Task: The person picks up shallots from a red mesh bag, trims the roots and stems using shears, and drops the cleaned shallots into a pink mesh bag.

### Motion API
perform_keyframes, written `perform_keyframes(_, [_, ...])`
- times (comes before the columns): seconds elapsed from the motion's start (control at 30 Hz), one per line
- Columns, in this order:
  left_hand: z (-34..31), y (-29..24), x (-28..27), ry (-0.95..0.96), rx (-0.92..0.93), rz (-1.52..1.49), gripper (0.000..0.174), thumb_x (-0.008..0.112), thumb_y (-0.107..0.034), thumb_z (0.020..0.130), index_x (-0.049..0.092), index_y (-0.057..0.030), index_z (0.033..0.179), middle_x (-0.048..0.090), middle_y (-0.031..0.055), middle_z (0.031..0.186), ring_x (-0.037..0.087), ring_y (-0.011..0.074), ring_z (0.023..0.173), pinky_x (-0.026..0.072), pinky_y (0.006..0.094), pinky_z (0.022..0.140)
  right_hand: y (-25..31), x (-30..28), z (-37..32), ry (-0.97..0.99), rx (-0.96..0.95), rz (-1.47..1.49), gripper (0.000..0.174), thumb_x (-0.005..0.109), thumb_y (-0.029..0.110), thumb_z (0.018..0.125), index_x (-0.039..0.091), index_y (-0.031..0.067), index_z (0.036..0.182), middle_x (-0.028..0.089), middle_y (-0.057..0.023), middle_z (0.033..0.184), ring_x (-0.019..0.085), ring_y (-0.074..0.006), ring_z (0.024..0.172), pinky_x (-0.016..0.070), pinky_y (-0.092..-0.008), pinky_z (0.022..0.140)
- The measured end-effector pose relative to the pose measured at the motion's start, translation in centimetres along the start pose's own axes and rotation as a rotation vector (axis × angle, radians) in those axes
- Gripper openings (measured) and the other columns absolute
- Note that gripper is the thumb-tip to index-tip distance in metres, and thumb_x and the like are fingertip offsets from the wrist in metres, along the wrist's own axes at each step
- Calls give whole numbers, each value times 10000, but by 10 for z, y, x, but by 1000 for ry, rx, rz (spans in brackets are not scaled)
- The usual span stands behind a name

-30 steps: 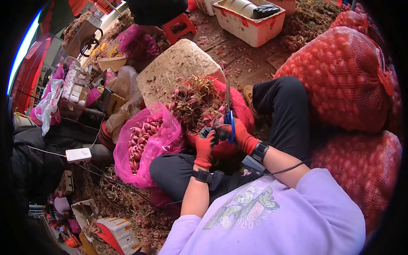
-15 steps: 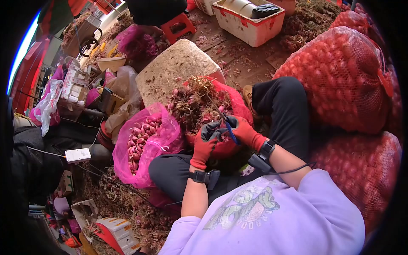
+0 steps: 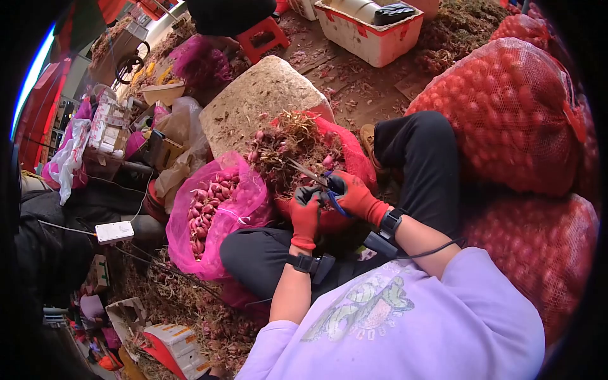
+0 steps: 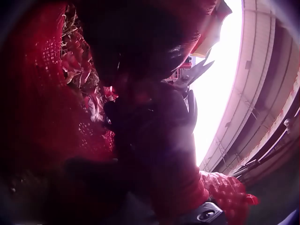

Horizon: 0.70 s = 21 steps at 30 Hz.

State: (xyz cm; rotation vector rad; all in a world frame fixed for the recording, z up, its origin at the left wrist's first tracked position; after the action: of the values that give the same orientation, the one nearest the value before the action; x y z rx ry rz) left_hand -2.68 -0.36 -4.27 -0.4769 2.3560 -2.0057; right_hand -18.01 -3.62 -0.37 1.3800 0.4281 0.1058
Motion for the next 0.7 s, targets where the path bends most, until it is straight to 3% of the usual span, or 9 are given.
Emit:
perform_keyframes(0.07, [2, 5, -3, -62, -29, -295, 70, 534, -74, 894, 591, -34, 883, 624, 33, 791, 602, 110, 679, 514, 245, 632, 16, -5, 2, 99, -100, -58, 395, 752, 231, 733, 576, 12, 1011, 607, -98, 945, 564, -120, 858, 462, -305, 766])
perform_keyframes(0.13, [0, -23, -1, -37, -73, -573, 114, 515, -106, 924, 597, -27, 917, 638, 53, 847, 622, 136, 727, 533, 263, 686, 13, -2, 0, 120, -37, 91, 376, 741, 200, 747, 572, 7, 1022, 607, -90, 1001, 569, -123, 889, 460, -293, 797])
perform_keyframes(0.17, [4, -14, -7, 24, -60, -564, 152, 505, -135, 939, 577, -20, 1007, 637, 72, 920, 619, 140, 790, 528, 265, 711, 11, -1, 1, 127, -9, 166, 367, 735, 184, 753, 570, 4, 1027, 608, -86, 1029, 571, -125, 905, 459, -287, 813])
perform_keyframes(0.27, [-2, -34, 6, 29, -100, -570, 175, 488, -129, 945, 544, -19, 1067, 629, 77, 973, 617, 143, 827, 527, 261, 724, -2, 2, 2, 48, 167, 474, 298, 704, 135, 780, 568, 12, 1015, 621, -54, 1006, 570, -119, 931, 454, -263, 842])
perform_keyframes(0.37, [-3, -37, 4, 213, -129, -396, 193, 485, -135, 945, 522, -29, 1102, 617, 74, 1009, 611, 143, 856, 526, 251, 718, 20, -9, 4, 14, 292, 659, 255, 675, 120, 789, 557, 16, 990, 632, -63, 928, 598, -137, 920, 481, -278, 826])
perform_keyframes(0.53, [7, -6, -17, 127, -316, -932, 241, 556, -130, 905, 522, -47, 1129, 593, 35, 935, 580, 113, 772, 506, 225, 698, 15, -8, 1, -25, 450, 1207, 270, 659, 123, 787, 542, 17, 1006, 631, -70, 906, 630, -179, 832, 510, -307, 789])
perform_keyframes(0.57, [10, 2, -24, 88, -351, -1049, 259, 573, -126, 895, 521, -50, 1137, 587, 26, 914, 571, 105, 754, 500, 221, 692, 15, -9, 3, -24, 433, 1150, 243, 658, 135, 794, 541, 28, 978, 626, -64, 903, 625, -177, 830, 507, -308, 771])
perform_keyframes(0.63, [9, -18, -19, 141, -193, -805, 278, 588, -110, 882, 523, -48, 1145, 577, 17, 896, 557, 98, 732, 491, 218, 687, 14, -13, 6, -20, 403, 1035, 196, 654, 160, 806, 539, 50, 921, 615, -53, 897, 616, -172, 827, 502, -311, 735])
perform_keyframes(0.7, [3, -36, -6, 180, -85, -452, 285, 592, -78, 872, 526, -26, 1144, 577, 14, 900, 554, 85, 736, 483, 224, 677, 12, -11, 6, -40, 414, 963, 251, 658, 110, 791, 542, 23, 995, 625, -62, 924, 625, -172, 841, 514, -320, 770])
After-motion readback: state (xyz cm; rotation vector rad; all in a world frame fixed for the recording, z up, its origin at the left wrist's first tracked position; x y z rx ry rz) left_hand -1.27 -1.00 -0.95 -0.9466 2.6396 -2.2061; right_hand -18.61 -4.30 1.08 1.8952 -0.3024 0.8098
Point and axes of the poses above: each hand's wrist, its own z-axis towards the middle knuckle, its own x-axis out of the palm, y = z × x, the point moved 1 cm from there along z, towards the middle knuckle
